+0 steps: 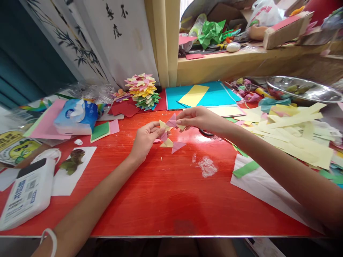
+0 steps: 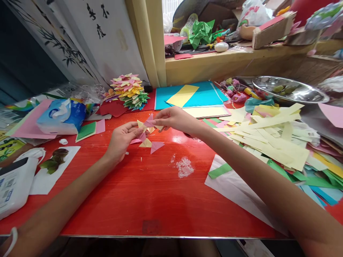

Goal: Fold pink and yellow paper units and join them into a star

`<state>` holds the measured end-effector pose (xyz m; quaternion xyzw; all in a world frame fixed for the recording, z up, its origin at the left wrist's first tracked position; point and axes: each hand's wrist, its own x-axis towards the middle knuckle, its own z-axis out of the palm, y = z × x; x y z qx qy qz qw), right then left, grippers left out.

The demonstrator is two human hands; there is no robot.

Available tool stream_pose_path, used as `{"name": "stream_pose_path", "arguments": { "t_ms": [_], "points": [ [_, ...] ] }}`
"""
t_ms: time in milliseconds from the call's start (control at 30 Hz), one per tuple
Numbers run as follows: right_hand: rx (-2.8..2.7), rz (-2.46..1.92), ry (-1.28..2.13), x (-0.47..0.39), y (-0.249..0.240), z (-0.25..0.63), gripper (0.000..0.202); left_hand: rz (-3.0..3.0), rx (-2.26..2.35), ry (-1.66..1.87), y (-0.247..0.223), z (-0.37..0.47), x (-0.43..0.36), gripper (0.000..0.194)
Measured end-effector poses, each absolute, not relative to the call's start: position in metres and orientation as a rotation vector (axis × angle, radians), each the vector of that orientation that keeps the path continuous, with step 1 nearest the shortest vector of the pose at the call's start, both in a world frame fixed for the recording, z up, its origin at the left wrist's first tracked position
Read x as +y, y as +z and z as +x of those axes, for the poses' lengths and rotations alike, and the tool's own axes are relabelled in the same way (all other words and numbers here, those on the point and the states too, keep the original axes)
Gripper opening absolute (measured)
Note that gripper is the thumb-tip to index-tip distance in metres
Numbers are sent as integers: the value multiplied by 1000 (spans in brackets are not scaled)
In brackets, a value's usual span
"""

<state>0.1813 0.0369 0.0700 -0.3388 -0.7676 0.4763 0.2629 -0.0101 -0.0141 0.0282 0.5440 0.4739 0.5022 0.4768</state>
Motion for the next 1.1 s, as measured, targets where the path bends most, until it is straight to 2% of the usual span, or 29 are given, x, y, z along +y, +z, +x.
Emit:
{"name": "stream_pose_path", "arguments": {
  "t_ms": [200, 533, 767, 933, 1100],
  "points": [
    [-2041, -923, 1362, 39, 67, 181, 24, 1340, 1180, 1197, 29, -10, -14, 36],
    [-2067, -853, 1299, 27, 73, 175, 18, 1386, 1163, 1118, 40, -17, -16, 24],
    [-2115, -833, 1376, 31, 65, 174, 24, 1489, 1142, 982, 45, -17, -17, 25],
    [-2116, -833, 1425, 32, 65, 175, 28, 1436, 1161, 1109, 42, -15, -16, 25],
    [-2139, -862, 1365, 31, 65, 174, 25, 1414, 1137, 1058, 40, -12, -16, 25]
  ]
}}
